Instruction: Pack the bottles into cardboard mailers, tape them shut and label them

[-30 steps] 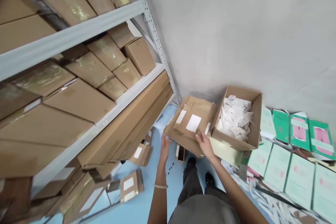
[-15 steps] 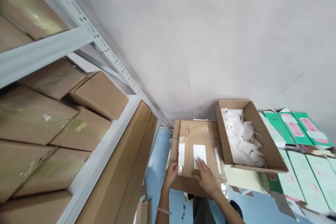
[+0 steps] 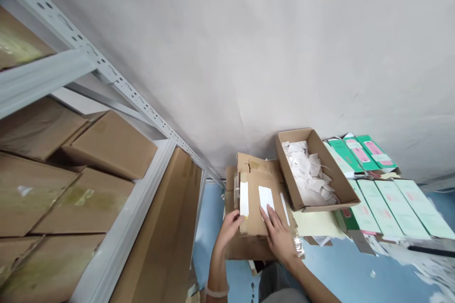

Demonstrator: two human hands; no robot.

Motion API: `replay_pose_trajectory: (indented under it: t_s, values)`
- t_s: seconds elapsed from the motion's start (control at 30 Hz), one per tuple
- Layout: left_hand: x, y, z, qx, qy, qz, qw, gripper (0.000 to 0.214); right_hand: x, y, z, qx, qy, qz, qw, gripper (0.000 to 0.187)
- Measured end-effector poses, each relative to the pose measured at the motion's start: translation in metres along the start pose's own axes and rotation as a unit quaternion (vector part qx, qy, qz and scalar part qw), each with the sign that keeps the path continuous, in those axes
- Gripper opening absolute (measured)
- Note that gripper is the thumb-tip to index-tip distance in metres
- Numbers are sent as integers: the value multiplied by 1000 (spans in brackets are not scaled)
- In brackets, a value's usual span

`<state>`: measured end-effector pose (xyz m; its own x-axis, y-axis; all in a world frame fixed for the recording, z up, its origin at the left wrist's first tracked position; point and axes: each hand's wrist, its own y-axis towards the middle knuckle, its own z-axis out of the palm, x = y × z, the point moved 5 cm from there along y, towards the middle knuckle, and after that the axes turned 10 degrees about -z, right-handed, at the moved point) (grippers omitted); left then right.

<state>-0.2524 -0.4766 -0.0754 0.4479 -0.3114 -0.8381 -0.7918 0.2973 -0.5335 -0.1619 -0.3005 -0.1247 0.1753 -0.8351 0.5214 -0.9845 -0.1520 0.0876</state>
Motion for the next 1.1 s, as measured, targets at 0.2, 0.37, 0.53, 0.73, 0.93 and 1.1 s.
replay_pose_trajectory:
  t_s: [0.2,0.37,0.53,0.73,0.93,1.1]
  values:
    - [-92,-30,-6,-57,18,110,992,56,8,21,-77,-152,72,35,985,78]
    - [-111,-33,-27,-147,-26,130,980,58,15,10,-163,-294,192,73,933,54]
    - [-124,-15,-7,-192,18,115,975,53,20,-49,-249,-391,272,55,877,38]
    - [-184,-25,92,-149,62,228,960,64,0,-158,-295,-466,424,97,771,48]
    - [-174,-34,209,-44,98,162,981,69,-38,-288,-288,-536,532,190,627,52]
    - [-132,-55,329,112,123,118,979,67,-69,-411,-279,-597,518,267,551,53]
